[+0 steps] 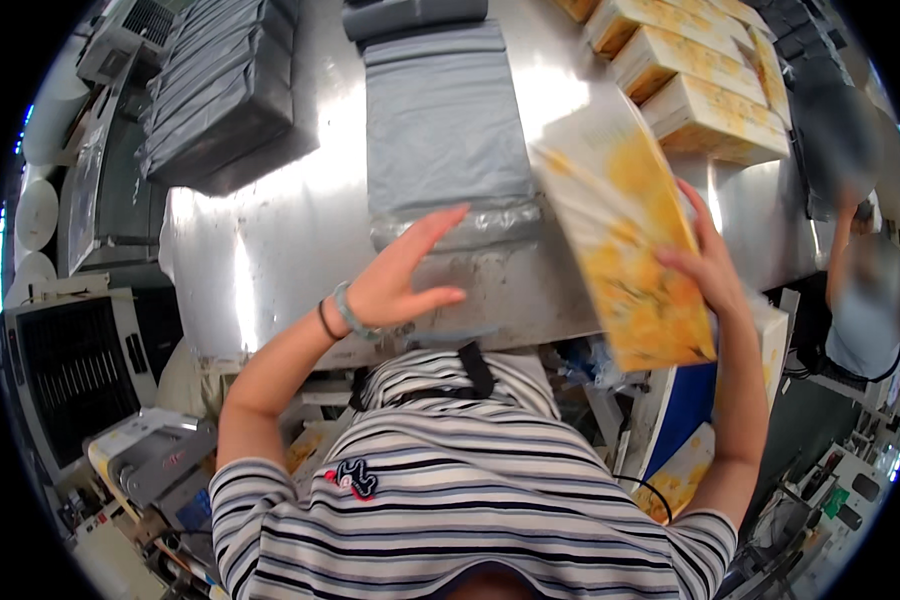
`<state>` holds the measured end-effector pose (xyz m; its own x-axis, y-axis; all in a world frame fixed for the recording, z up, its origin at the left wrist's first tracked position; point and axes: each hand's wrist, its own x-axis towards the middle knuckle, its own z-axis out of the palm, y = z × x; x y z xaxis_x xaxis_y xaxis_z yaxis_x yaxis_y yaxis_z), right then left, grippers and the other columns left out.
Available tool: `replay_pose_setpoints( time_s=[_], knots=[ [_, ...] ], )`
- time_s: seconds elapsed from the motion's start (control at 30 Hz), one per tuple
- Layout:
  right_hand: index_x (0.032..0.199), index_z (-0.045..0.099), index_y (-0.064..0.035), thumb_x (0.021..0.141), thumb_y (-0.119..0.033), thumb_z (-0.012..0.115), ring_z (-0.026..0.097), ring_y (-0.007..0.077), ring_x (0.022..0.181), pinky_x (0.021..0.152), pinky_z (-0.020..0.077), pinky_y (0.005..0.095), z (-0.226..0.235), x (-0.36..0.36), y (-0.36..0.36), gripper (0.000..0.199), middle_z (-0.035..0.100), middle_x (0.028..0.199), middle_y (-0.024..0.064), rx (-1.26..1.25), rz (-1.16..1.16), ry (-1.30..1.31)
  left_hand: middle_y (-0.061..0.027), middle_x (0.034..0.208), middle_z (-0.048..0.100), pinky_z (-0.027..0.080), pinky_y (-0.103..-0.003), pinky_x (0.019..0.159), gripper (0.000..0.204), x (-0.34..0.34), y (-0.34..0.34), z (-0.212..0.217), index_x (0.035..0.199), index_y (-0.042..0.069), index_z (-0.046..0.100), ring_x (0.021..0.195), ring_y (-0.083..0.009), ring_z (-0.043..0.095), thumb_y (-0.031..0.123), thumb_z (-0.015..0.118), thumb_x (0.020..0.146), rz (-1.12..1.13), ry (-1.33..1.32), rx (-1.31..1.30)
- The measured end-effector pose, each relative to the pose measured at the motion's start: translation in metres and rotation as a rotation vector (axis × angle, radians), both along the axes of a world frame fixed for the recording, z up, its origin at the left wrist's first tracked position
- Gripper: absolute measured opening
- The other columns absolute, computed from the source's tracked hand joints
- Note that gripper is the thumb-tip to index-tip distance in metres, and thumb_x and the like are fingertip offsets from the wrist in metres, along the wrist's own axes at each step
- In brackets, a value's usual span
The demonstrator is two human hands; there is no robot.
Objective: The person places rectangular boxes into silver plastic bags by hand and then stacks the bagged items together on a metal workstation.
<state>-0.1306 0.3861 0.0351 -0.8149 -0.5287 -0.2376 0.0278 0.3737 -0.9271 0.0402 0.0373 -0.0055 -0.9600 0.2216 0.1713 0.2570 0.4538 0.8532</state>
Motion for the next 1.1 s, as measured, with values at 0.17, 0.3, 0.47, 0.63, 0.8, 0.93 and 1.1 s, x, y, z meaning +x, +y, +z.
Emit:
replay_pose_setpoints(
  time_s=[0.17, 0.3, 0.47, 0.63, 0.8, 0.93, 1.1],
  knots=[
    [0.138, 0.033, -0.0022, 0.089, -0.040, 0.056, 0.052, 0.0221, 0.113, 0.098, 0.0395, 0.0330, -0.051, 0.002, -0.166, 0.066, 0.047, 0.131, 0.0138, -0.428, 0.006, -0.568, -0.0144, 0.149, 0.022, 0.024, -0.038, 0.109, 0.077, -0.053, 0.014, -0.022, 0.146, 0.001, 0.008, 0.136, -0.0233, 0.023, 0.034, 0.053, 0.093, 0.338, -0.161, 0.696],
    [0.130, 0.040, 0.0013, 0.093, -0.044, 0.048, 0.054, 0.0221, 0.110, 0.090, 0.0470, 0.0319, -0.071, 0.080, -0.172, 0.059, 0.051, 0.126, 0.0114, -0.272, 0.019, -0.234, -0.0148, 0.140, 0.034, 0.028, -0.036, 0.106, 0.065, 0.015, 0.010, -0.073, 0.142, 0.000, 0.018, 0.129, -0.0236, 0.033, 0.039, 0.044, 0.096, 0.616, -0.198, 0.759],
    [0.114, 0.055, 0.0018, 0.089, -0.032, 0.055, 0.055, 0.0260, 0.107, 0.088, 0.0468, 0.0344, -0.098, 0.068, -0.116, 0.042, 0.053, 0.121, 0.0141, -0.039, 0.271, -0.022, -0.0131, 0.122, 0.050, 0.038, -0.035, 0.099, 0.045, 0.068, -0.041, -0.071, 0.127, 0.001, 0.040, 0.115, -0.0237, 0.049, 0.024, 0.054, 0.091, 0.642, -0.291, 0.457],
    [0.094, 0.061, 0.0011, 0.076, -0.011, 0.058, 0.060, 0.0342, 0.086, 0.078, 0.0499, 0.0389, -0.113, -0.008, -0.179, 0.022, 0.061, 0.093, 0.0155, 0.368, 0.537, 1.013, -0.0128, 0.106, 0.057, 0.047, -0.031, 0.085, 0.039, -0.021, -0.098, -0.058, 0.112, 0.003, 0.050, 0.098, -0.0245, 0.057, 0.013, 0.064, 0.078, 0.085, -0.035, -0.329],
    [0.087, 0.062, 0.0046, 0.079, -0.010, 0.057, 0.062, 0.0298, 0.075, 0.067, 0.0502, 0.0357, -0.106, -0.036, -0.190, 0.017, 0.061, 0.072, 0.0140, 0.111, 0.214, 0.298, -0.0140, 0.096, 0.057, 0.049, -0.037, 0.076, 0.029, -0.049, -0.068, -0.045, 0.103, 0.003, 0.052, 0.089, -0.0331, 0.057, 0.010, 0.061, 0.077, 0.217, -0.058, -0.866],
    [0.094, 0.059, 0.0016, 0.082, -0.003, 0.055, 0.060, 0.0293, 0.092, 0.075, 0.0487, 0.0326, -0.091, 0.031, -0.155, 0.013, 0.061, 0.095, 0.0159, -0.016, 0.206, 0.873, -0.0156, 0.091, 0.057, 0.048, -0.041, 0.073, 0.021, -0.009, -0.047, -0.052, 0.095, 0.004, 0.053, 0.086, -0.0356, 0.057, 0.014, 0.059, 0.078, 0.719, 0.100, -0.421],
    [0.091, 0.061, 0.0016, 0.080, -0.008, 0.057, 0.060, 0.0369, 0.084, 0.070, 0.0481, 0.0412, -0.126, 0.035, -0.171, 0.015, 0.062, 0.089, 0.0203, 0.112, 0.026, 0.470, -0.0185, 0.088, 0.062, 0.049, -0.043, 0.073, 0.020, 0.005, -0.024, -0.077, 0.095, 0.002, 0.056, 0.082, -0.0384, 0.059, 0.013, 0.057, 0.079, 0.888, -0.100, -0.230]
  ],
)
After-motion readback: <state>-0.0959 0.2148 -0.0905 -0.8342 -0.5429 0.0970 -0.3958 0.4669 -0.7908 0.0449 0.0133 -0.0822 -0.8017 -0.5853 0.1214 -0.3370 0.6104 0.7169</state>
